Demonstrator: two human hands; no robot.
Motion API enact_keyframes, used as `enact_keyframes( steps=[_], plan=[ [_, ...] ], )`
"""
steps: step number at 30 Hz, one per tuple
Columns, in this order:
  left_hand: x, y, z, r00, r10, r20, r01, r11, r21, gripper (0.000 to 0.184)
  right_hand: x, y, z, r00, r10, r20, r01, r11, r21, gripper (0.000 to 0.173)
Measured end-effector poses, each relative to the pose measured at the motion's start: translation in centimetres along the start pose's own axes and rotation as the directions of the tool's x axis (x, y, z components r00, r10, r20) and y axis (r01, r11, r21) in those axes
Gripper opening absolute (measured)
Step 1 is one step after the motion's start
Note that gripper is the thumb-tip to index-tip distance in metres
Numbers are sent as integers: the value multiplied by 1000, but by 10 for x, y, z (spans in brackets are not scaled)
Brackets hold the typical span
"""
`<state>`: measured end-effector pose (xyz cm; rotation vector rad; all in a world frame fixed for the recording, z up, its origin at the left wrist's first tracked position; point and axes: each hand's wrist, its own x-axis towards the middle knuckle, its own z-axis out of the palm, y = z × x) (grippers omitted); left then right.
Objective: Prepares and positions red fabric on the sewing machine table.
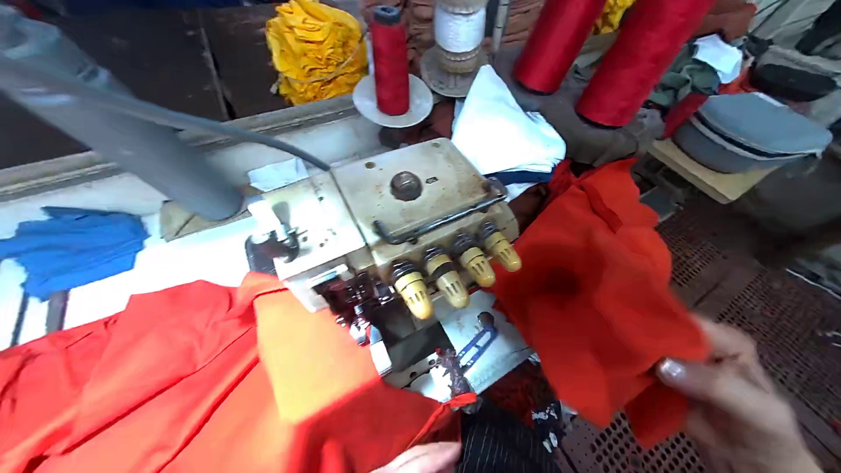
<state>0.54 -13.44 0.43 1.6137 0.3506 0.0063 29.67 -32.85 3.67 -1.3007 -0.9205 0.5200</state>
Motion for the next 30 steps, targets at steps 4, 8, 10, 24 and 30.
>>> enact_keyframes(
  steps=[4,8,10,24,30],
  plan=[
    [43,-10,38,943,-325,67,299,745,-596,62,-24,36,35,919,53,391,-41,998,-39,18],
    [67,-15,41,935,-351,46,250,564,-787,48,-39,49,62,823,63,565,-14,996,-91,31],
    [71,-13,39,930,-366,0,230,584,-778,35,-39,50,69,777,56,627,34,991,-130,31],
    [40,-1,12,968,132,-214,-188,946,-263,15,1,48,57,990,136,-30,-139,962,-237,21],
    [34,0,3,961,221,-166,-268,893,-363,17,13,45,58,954,46,297,30,968,-247,66]
  ],
)
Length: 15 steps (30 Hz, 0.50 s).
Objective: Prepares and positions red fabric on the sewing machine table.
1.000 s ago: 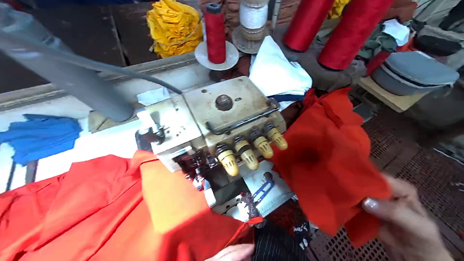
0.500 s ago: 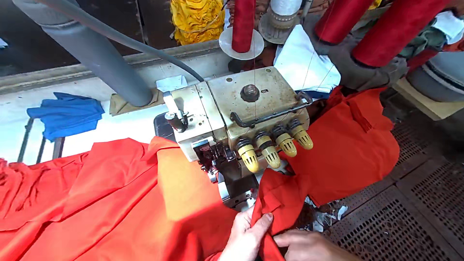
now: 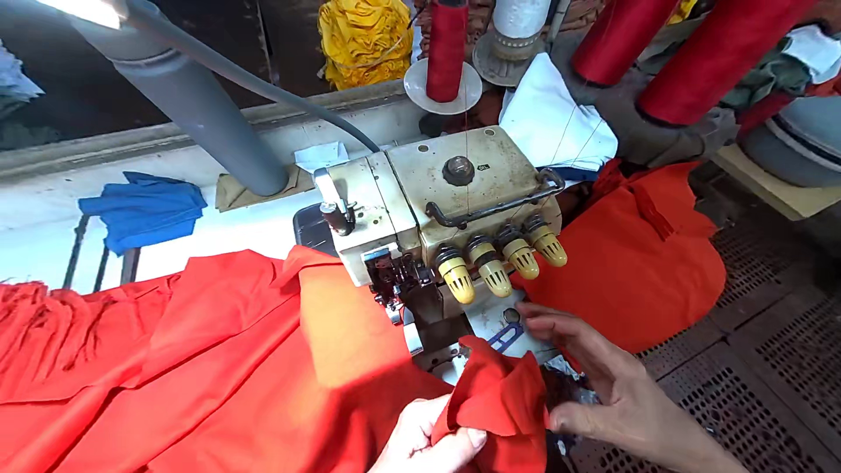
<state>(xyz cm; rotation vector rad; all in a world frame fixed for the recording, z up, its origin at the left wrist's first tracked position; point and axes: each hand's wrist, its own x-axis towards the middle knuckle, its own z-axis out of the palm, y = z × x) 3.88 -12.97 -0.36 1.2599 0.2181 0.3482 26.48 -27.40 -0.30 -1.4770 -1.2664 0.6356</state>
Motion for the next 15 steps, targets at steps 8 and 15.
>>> enact_keyframes(
  steps=[8,15],
  plan=[
    [10,7,-2,950,200,239,-259,933,250,17,30,-5,17,967,79,244,-139,960,243,75],
    [6,11,-4,968,211,139,-242,933,266,14,41,-22,10,936,4,353,-139,924,357,13]
  ],
)
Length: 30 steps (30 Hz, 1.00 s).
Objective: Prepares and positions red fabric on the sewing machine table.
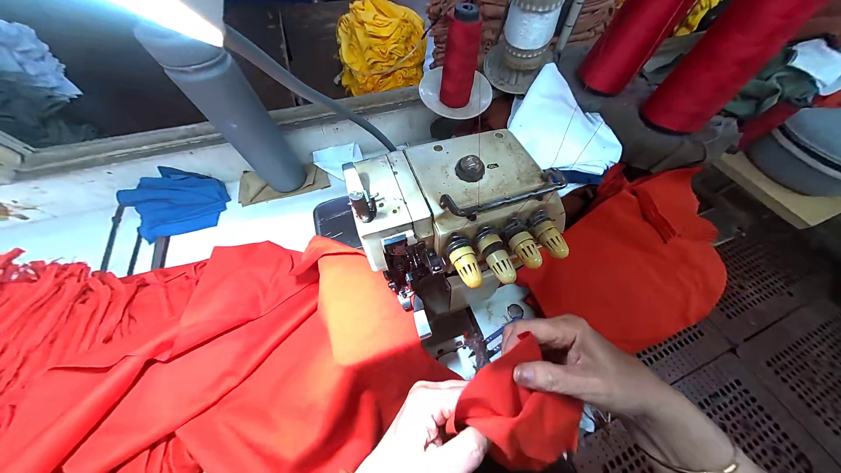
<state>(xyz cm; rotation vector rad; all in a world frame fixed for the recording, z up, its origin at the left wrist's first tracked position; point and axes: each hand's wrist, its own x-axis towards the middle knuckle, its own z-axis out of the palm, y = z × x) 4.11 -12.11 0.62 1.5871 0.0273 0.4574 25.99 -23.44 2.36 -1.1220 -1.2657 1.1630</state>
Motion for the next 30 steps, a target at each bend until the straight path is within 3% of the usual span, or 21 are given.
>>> enact_keyframes(
  steps=[5,8,11,14,18,23,25,27,28,30],
  plan=[
    [5,-6,6,993,-37,-109,35,999,-22,17,2,-22,0,972,-132,-193,74,956,-282,12],
    [12,5,10,984,-46,-171,47,999,1,24,0,-28,-7,964,-230,-132,151,886,-438,14],
    [21,7,17,963,81,-258,-38,985,167,18,-2,-37,-9,960,-273,-64,205,838,-505,15],
    [27,6,19,955,107,-275,-26,959,282,17,2,-48,-9,922,-356,-154,217,802,-557,11],
    [22,-13,23,947,-34,-320,152,923,354,16,2,-58,-13,872,-428,-238,218,775,-593,8],
    [16,-25,22,938,-189,-292,233,965,123,16,2,-50,-17,825,-415,-383,98,774,-625,9],
    [16,-24,23,933,-215,-287,299,909,292,18,1,-52,-18,800,-356,-484,45,839,-543,11],
    [15,-17,26,898,-341,-278,434,795,425,23,-1,-67,-15,774,-232,-589,-50,905,-422,16],
    [16,-12,27,853,-453,-258,521,753,401,22,-2,-75,-14,750,-181,-637,-91,924,-370,17],
    [7,-24,28,831,-501,-241,556,749,360,15,-7,-83,-19,684,-144,-715,-131,940,-315,19]
  ],
)
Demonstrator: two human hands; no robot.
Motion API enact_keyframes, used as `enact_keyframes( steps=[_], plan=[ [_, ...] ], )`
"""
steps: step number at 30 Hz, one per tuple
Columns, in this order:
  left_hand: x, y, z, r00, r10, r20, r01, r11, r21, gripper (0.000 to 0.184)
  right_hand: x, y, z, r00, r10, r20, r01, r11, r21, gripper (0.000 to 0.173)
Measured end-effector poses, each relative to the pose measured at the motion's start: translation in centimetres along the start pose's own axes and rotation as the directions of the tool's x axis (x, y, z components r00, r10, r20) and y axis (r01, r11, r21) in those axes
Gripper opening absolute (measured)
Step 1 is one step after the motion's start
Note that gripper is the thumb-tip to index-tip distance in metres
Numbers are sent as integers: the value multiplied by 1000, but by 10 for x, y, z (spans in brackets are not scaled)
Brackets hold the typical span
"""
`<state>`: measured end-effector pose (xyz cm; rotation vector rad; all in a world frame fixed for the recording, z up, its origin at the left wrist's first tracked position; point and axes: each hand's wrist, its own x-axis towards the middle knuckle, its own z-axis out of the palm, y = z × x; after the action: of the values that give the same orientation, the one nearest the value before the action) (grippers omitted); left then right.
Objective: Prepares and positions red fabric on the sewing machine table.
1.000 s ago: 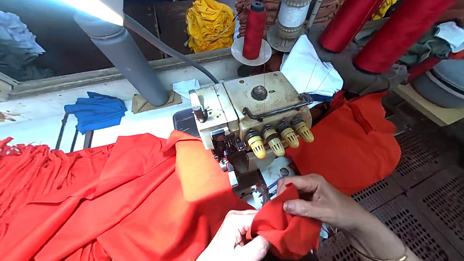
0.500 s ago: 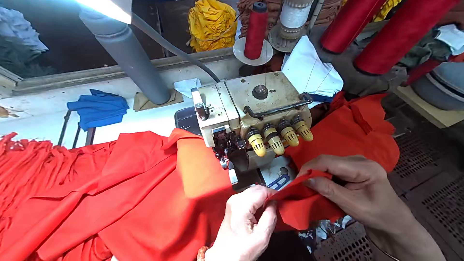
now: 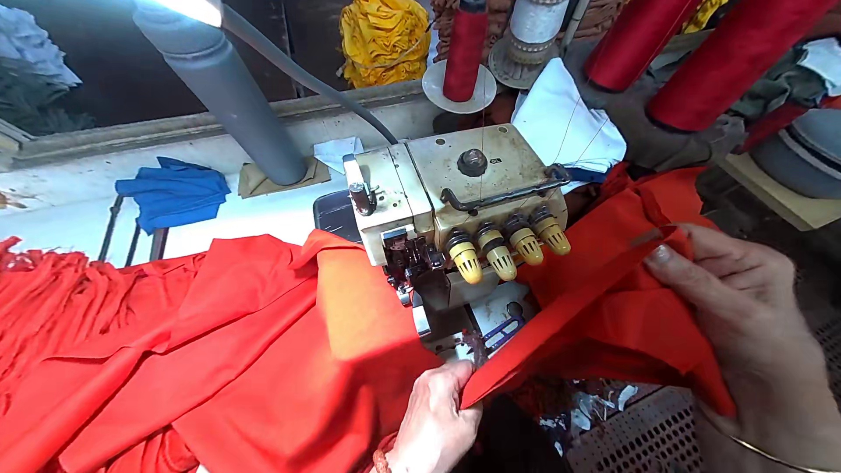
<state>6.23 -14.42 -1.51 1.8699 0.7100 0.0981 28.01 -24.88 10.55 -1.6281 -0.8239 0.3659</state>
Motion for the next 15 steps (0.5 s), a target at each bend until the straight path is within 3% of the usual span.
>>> enact_keyframes(
  steps=[2,6,8,9,11,12,15],
  plan=[
    [-3,-17,7,999,9,36,-5,993,-115,11,6,17,-24,999,-32,17,32,999,14,18],
    [-5,2,-7,969,-132,207,220,845,-487,13,20,37,-56,1000,-16,-15,16,999,-36,21],
    [-1,-2,0,958,-199,207,287,685,-669,15,45,48,-56,992,-46,-118,12,963,-269,13],
    [2,-4,7,947,-253,200,315,593,-741,16,57,57,-58,985,-112,-133,42,894,-446,7],
    [7,0,13,899,-367,239,392,433,-812,19,68,66,-64,984,-174,-46,112,791,-602,36],
    [8,4,12,870,-407,279,434,363,-825,21,65,64,-63,984,-178,8,145,775,-616,41],
    [9,16,3,805,-463,371,517,241,-821,24,29,59,-50,955,-191,228,288,789,-543,32]
  ],
)
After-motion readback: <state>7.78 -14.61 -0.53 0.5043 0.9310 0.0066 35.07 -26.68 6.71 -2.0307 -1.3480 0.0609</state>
